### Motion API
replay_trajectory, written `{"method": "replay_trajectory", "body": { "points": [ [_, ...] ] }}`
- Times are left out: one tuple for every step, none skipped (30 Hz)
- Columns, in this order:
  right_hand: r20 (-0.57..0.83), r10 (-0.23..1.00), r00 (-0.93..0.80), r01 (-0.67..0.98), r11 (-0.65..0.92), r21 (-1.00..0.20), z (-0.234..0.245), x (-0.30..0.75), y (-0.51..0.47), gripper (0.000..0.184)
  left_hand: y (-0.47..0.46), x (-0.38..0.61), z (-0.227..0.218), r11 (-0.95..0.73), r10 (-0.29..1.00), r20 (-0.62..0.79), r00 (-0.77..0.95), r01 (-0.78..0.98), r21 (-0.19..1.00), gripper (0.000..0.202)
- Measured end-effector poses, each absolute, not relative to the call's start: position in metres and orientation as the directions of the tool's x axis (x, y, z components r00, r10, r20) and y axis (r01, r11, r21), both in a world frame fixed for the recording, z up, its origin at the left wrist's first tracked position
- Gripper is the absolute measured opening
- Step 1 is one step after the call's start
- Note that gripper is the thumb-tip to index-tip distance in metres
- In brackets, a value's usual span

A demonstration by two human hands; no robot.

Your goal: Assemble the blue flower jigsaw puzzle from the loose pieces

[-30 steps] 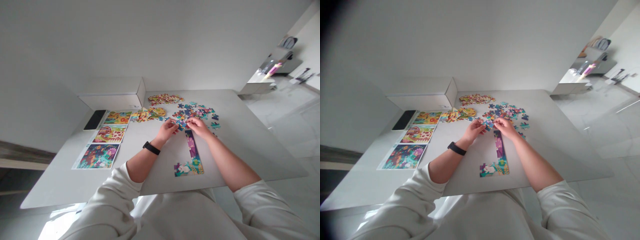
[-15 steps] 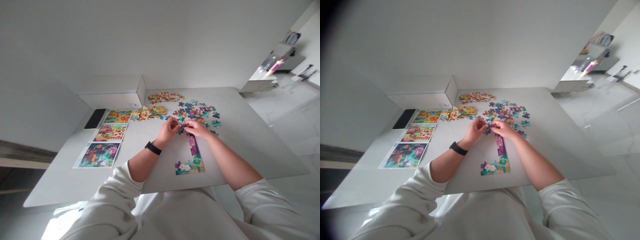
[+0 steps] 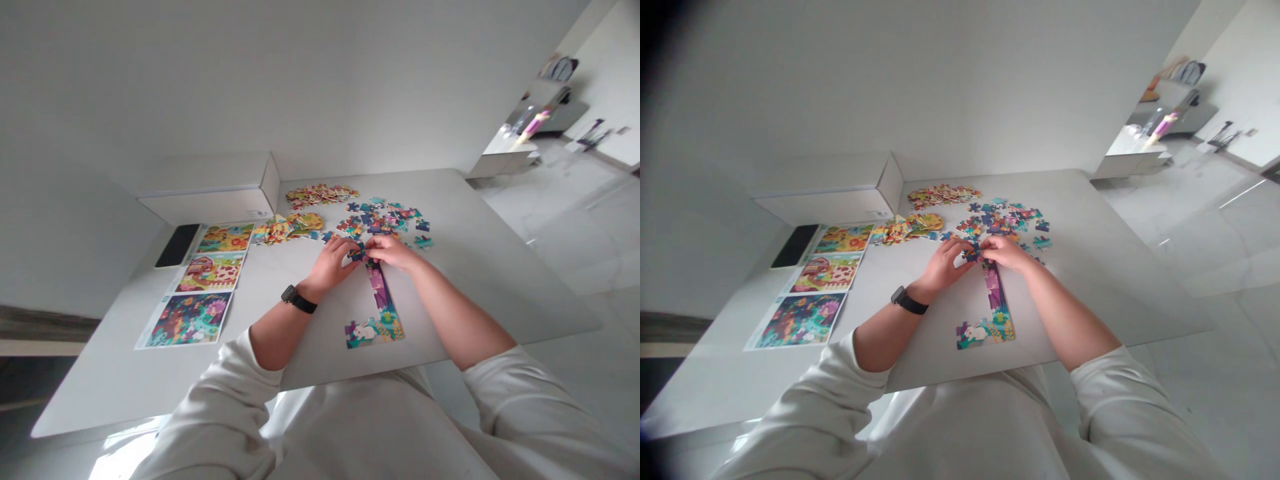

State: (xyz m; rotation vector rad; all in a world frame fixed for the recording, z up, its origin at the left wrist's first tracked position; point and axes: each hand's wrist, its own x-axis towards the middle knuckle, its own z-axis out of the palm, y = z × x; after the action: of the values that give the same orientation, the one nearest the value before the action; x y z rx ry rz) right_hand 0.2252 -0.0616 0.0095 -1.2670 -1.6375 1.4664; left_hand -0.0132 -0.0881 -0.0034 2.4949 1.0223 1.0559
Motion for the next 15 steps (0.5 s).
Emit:
{"method": "replay_trajectory", "body": {
  "points": [
    [-0.175, 0.911, -0.374, 0.273, -0.073, -0.959, 0.009, 0.226, -0.061, 0.022, -0.087, -0.014, -0.004, -0.734, 0.678, 0.532, 0.508, 0.506, 0.452, 0.027],
    [-0.185, 0.908, -0.376, 0.29, -0.075, -0.954, 0.009, 0.227, -0.061, 0.021, -0.086, -0.015, -0.004, -0.741, 0.67, 0.526, 0.523, 0.504, 0.444, 0.027],
    [-0.184, 0.909, -0.373, 0.308, -0.066, -0.949, 0.009, 0.228, -0.06, 0.02, -0.086, -0.016, -0.005, -0.745, 0.667, 0.517, 0.536, 0.503, 0.438, 0.027],
    [-0.167, 0.918, -0.359, 0.326, -0.045, -0.944, 0.008, 0.23, -0.059, 0.019, -0.085, -0.017, -0.005, -0.745, 0.667, 0.504, 0.548, 0.505, 0.437, 0.028],
    [-0.136, 0.932, -0.335, 0.345, -0.013, -0.939, 0.008, 0.232, -0.058, 0.018, -0.084, -0.018, -0.006, -0.743, 0.669, 0.489, 0.559, 0.507, 0.437, 0.028],
    [-0.095, 0.948, -0.304, 0.365, 0.024, -0.931, 0.007, 0.233, -0.056, 0.017, -0.083, -0.019, -0.007, -0.741, 0.671, 0.473, 0.571, 0.509, 0.438, 0.029],
    [-0.054, 0.961, -0.273, 0.385, 0.058, -0.921, 0.006, 0.235, -0.055, 0.017, -0.083, -0.019, -0.007, -0.741, 0.671, 0.456, 0.585, 0.51, 0.436, 0.029],
    [-0.022, 0.969, -0.245, 0.405, 0.082, -0.91, 0.004, 0.237, -0.053, 0.017, -0.082, -0.02, -0.008, -0.742, 0.669, 0.438, 0.6, 0.513, 0.431, 0.028],
    [-0.001, 0.974, -0.226, 0.423, 0.097, -0.901, 0.003, 0.239, -0.052, 0.017, -0.082, -0.02, -0.009, -0.744, 0.667, 0.419, 0.616, 0.517, 0.424, 0.027],
    [0.008, 0.976, -0.217, 0.438, 0.105, -0.893, 0.001, 0.24, -0.05, 0.017, -0.081, -0.021, -0.009, -0.746, 0.664, 0.4, 0.632, 0.521, 0.415, 0.025],
    [0.013, 0.976, -0.215, 0.449, 0.111, -0.886, 0.0, 0.24, -0.049, 0.016, -0.081, -0.021, -0.01, -0.747, 0.662, 0.383, 0.644, 0.526, 0.406, 0.022],
    [0.018, 0.976, -0.217, 0.459, 0.119, -0.88, -0.002, 0.241, -0.049, 0.015, -0.081, -0.022, -0.011, -0.748, 0.661, 0.369, 0.654, 0.53, 0.4, 0.02],
    [0.026, 0.975, -0.223, 0.47, 0.131, -0.873, -0.003, 0.241, -0.048, 0.014, -0.08, -0.022, -0.012, -0.748, 0.66, 0.359, 0.66, 0.533, 0.395, 0.019],
    [0.036, 0.972, -0.23, 0.484, 0.146, -0.863, -0.004, 0.241, -0.048, 0.013, -0.08, -0.022, -0.013, -0.748, 0.66, 0.352, 0.663, 0.536, 0.392, 0.018],
    [0.046, 0.97, -0.239, 0.498, 0.163, -0.851, -0.005, 0.24, -0.048, 0.013, -0.079, -0.022, -0.014, -0.747, 0.661, 0.348, 0.665, 0.539, 0.39, 0.018]
  ]
}}
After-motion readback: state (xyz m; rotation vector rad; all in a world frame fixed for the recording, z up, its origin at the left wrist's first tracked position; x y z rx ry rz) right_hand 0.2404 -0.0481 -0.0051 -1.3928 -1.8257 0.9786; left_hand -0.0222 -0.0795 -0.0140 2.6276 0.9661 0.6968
